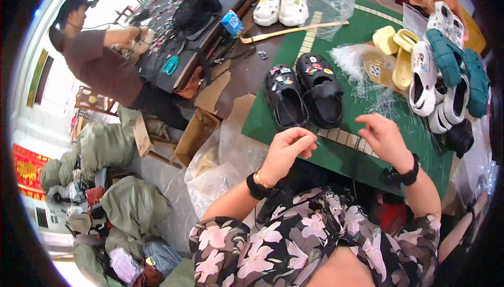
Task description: Decorate shoes by attaching small charms to the holes.
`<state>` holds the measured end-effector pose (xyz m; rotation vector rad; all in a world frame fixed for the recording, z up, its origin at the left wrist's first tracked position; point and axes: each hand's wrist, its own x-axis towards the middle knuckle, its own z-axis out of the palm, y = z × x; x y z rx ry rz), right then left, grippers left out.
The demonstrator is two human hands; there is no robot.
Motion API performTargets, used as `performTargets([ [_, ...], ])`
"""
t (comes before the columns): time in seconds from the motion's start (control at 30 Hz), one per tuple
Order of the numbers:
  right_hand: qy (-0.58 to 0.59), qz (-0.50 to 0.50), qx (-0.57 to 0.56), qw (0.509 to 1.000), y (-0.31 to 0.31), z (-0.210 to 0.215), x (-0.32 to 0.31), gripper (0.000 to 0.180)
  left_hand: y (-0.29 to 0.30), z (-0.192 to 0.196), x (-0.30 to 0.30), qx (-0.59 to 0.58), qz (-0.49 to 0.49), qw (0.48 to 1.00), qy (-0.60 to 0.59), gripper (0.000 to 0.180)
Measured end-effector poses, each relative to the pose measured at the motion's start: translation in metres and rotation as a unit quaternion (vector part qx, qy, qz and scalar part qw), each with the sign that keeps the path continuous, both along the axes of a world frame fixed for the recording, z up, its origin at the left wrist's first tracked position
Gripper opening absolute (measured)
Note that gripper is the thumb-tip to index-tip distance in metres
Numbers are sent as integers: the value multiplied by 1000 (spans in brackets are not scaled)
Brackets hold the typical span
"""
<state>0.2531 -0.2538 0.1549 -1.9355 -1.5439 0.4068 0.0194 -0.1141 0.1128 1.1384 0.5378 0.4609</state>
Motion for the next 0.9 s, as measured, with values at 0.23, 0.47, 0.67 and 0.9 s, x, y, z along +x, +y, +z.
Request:
performTargets([
  [0.23, 107, 90, 16, 990, 30, -31, -55, 20, -24, -29, -5, -26, -68, 994, 85, 13],
  [0.47, 128, 122, -6, 984, 43, -42, -72, 18, -29, -39, -8, 93, -131, 977, 139, 13],
  [0.67, 133, 66, -79, 986, 36, -41, -51, 17, 9, -14, -7, 639, 111, 744, 162, 41],
  [0.9, 75, 89, -142, 983, 36, -51, -57, 19, 60, -21, -4, 632, 43, 755, 169, 29],
])
